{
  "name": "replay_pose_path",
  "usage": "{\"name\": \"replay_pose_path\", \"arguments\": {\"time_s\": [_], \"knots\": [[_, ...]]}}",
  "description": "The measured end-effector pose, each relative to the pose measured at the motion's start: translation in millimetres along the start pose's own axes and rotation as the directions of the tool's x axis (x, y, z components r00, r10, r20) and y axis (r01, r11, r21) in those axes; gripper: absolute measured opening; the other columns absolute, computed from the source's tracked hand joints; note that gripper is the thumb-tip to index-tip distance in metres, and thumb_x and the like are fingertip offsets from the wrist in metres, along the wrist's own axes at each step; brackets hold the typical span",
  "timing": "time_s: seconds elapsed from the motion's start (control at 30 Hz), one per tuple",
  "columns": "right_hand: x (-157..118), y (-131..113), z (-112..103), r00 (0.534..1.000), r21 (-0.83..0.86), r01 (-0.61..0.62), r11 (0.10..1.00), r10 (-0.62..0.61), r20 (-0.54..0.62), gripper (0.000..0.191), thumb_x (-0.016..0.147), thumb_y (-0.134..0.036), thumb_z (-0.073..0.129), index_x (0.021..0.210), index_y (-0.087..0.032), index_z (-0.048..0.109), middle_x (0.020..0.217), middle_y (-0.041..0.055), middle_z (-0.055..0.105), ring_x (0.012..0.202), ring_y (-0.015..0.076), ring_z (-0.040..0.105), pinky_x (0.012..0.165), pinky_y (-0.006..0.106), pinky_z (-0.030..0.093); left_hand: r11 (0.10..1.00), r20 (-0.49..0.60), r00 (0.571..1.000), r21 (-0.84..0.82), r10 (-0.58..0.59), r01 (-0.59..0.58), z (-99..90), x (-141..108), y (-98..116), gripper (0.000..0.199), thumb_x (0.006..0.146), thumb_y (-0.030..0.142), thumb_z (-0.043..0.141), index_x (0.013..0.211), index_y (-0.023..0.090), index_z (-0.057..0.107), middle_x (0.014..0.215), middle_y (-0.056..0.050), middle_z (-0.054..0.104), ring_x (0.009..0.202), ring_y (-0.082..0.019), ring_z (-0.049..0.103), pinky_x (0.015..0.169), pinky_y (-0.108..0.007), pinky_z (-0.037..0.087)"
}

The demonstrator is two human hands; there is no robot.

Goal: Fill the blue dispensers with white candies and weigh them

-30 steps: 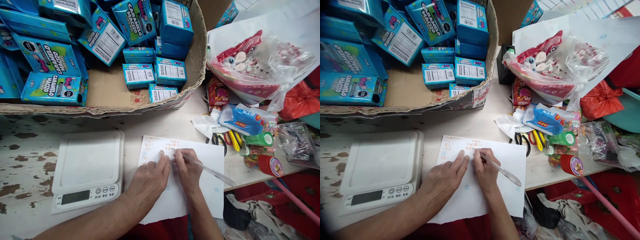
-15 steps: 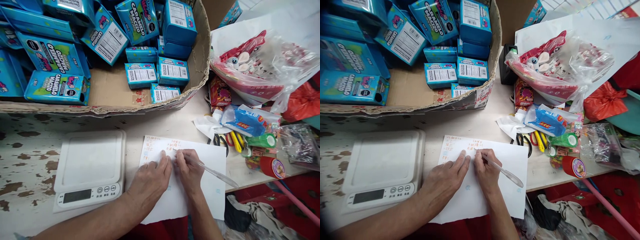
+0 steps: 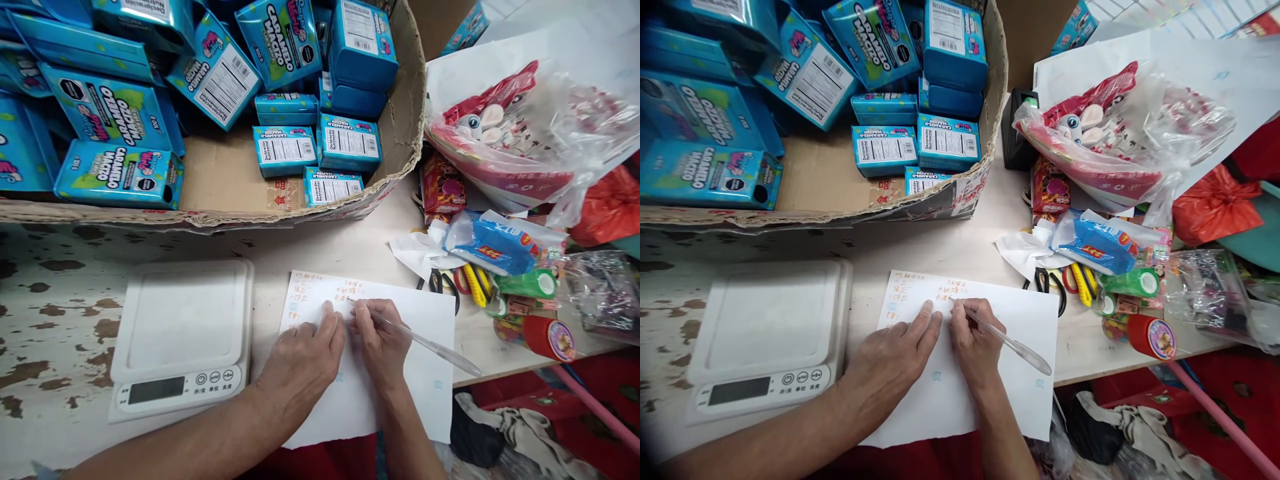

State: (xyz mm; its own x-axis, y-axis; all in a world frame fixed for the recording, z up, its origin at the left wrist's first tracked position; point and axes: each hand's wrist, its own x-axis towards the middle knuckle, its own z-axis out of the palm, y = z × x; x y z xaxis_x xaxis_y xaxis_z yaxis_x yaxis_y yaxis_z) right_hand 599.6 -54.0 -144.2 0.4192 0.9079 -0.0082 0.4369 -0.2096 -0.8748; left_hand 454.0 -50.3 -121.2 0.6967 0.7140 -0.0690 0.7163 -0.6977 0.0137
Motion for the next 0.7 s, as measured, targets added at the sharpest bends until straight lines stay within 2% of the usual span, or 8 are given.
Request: {"name": "replay_pose_path", "arguments": {"time_s": [0.17,0.4,0.5,0.57,0.7], "knots": [[0.3,0.9,-2.8,0.999,0.009,-0.035,0.999,0.035,0.011,0.017,0.084,-0.031,0.063,0.073,-0.020,0.056,0.060,-0.0027,0.064,0.047,0.0116,0.059,0.047,0.024,0.049,1.000,-0.028,1.000,0.009,0.002,-0.001,0.6,0.2,0.0,0.044,0.083,0.009,0.050,0.127,0.013,0.057,0.129,-0.018,0.057,0.062,-0.015,0.061,0.051,-0.029,0.054],[6.3,4.6,-8.8,0.989,0.285,-0.128,0.950,0.142,-0.027,0.019,0.082,-0.033,0.066,0.075,-0.019,0.055,0.060,-0.0037,0.062,0.044,0.0092,0.055,0.041,0.020,0.044,0.998,-0.136,0.989,0.019,0.062,-0.060,-1.8,-3.9,-3.5,0.043,0.080,0.002,0.047,0.119,0.011,0.062,0.125,-0.017,0.060,0.067,-0.015,0.062,0.052,-0.027,0.053],[10.9,2.8,-12.4,0.985,0.356,-0.154,0.922,0.173,-0.020,0.017,0.082,-0.033,0.066,0.083,-0.019,0.057,0.063,-0.0033,0.063,0.046,0.0092,0.056,0.041,0.019,0.044,0.996,-0.126,0.988,0.024,0.086,-0.083,-0.5,-5.8,-1.4,0.039,0.080,0.001,0.047,0.113,0.010,0.065,0.120,-0.016,0.064,0.068,-0.016,0.062,0.049,-0.026,0.051],[10.2,-2.0,-15.8,0.983,0.339,-0.176,0.924,0.182,0.015,0.018,0.081,-0.032,0.067,0.089,-0.019,0.058,0.066,-0.0021,0.065,0.050,0.0104,0.060,0.046,0.021,0.048,0.996,-0.105,0.991,0.037,0.085,-0.082,1.5,-6.6,1.4,0.038,0.080,0.002,0.049,0.113,0.010,0.065,0.120,-0.017,0.063,0.066,-0.015,0.062,0.047,-0.025,0.050],[-2.9,-11.3,-16.7,0.982,0.202,-0.174,0.964,0.153,0.112,0.018,0.080,-0.031,0.068,0.093,-0.019,0.061,0.074,0.0017,0.071,0.063,0.0153,0.069,0.059,0.027,0.058,0.997,-0.085,0.994,0.033,0.074,-0.071,5.1,-6.4,5.8,0.037,0.082,0.005,0.052,0.117,0.010,0.062,0.121,-0.020,0.061,0.066,-0.015,0.062,0.049,-0.026,0.050]]}}
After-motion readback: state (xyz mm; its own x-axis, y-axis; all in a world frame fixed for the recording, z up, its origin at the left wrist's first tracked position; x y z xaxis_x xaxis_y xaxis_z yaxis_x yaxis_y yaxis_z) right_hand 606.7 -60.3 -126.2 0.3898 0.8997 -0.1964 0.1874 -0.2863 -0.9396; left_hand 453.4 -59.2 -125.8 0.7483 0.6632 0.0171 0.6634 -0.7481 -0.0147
